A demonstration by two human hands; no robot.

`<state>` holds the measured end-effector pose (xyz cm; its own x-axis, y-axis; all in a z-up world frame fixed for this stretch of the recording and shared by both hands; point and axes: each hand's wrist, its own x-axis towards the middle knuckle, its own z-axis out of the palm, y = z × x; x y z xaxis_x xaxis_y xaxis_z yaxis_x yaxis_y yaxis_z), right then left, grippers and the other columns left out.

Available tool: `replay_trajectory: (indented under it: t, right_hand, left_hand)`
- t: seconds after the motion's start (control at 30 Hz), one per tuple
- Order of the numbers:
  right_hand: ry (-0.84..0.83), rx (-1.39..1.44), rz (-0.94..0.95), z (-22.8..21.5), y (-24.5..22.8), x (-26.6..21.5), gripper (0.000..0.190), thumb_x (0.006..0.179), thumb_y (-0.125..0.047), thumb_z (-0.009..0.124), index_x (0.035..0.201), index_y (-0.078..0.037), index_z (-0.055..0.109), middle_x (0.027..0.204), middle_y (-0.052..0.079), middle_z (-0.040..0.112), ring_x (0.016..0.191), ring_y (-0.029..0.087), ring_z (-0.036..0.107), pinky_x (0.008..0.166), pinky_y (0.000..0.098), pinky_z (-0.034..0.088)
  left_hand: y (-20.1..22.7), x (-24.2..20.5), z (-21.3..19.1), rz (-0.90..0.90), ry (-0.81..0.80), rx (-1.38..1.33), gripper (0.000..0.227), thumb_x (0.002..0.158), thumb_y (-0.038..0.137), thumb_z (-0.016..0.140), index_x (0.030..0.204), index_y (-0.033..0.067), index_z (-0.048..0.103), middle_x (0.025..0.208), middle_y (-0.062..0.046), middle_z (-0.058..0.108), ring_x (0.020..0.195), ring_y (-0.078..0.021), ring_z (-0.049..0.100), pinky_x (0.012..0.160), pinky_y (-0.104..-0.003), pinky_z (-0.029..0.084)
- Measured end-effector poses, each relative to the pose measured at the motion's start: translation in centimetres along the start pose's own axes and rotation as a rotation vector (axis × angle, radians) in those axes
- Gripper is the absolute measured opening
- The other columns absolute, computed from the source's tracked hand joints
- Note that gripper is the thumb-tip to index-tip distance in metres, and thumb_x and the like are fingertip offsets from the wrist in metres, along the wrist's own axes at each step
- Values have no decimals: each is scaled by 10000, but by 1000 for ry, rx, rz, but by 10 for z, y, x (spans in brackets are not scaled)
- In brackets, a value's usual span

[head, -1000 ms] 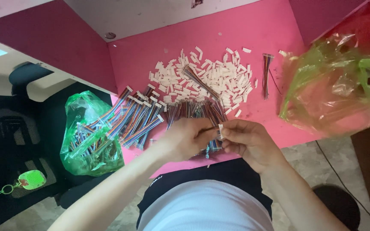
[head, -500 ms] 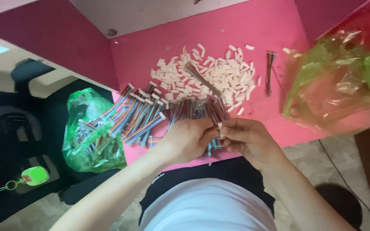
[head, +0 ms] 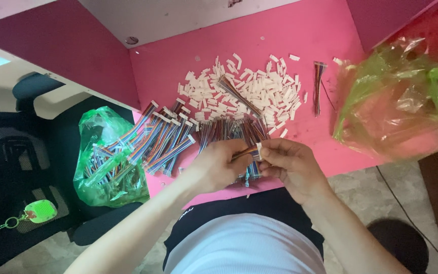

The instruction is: Assembling small plastic connectors onto the ends of multi-colored ribbon cables.

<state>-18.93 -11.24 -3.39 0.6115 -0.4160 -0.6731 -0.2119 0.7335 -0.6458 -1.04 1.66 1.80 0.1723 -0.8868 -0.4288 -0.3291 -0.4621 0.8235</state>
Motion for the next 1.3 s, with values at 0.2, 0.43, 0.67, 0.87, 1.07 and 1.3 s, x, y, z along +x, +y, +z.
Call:
replay_trajectory:
  t: [0.2,0.43,0.67,0.87,1.07,1.3]
  right_hand:
    - [9,38,-25,6,9,1,234,891,-84,719,1100,20,721,860,64,717,727,145,695,640,283,602]
    - [-53,-53,21,-1,16,28,256,906,-130,728,1111,22,737,850,81,711,718,163,684,659,299,584]
    - [205,-516,-209,-50,5,106,257,962,-152,641,1179,-49,729,1056,94,765,906,217,707,814,345,591]
    - [360,-1132,-775,-92,-2,224,317,1013,-221,603,1281,-72,679,1279,154,677,1220,322,639,1037,415,515]
    - [342,-1642,-905,-59,-29,265,884,889,-663,571,1542,-90,409,1567,305,324,1468,530,280,1137,709,206]
    - [325,-1855,-1043,-63,-6,257,617,923,-651,507,1422,-294,570,1541,246,409,1364,488,377,1062,656,317]
  left_hand:
    - [-6,0,15,85,132,1,217,940,249,583,980,45,644,834,-203,697,809,-399,683,693,-483,520]
    - [-55,4,-4,-77,79,57,252,957,278,596,978,40,676,849,-211,699,810,-375,706,709,-465,530]
    - [-239,10,-49,-189,946,360,262,903,252,710,1021,27,774,1241,-157,706,1107,-351,662,985,-439,504]
    - [-219,13,-36,-330,1015,284,426,887,286,736,1232,43,687,1462,-232,507,1330,-413,504,1103,-492,412]
    - [-157,1,-6,-289,940,334,454,859,293,761,1253,92,663,1586,-252,356,1419,-444,393,1121,-539,349]
    - [-136,-11,24,-270,926,263,353,866,230,754,1196,117,698,1556,-255,381,1399,-444,423,1120,-503,382]
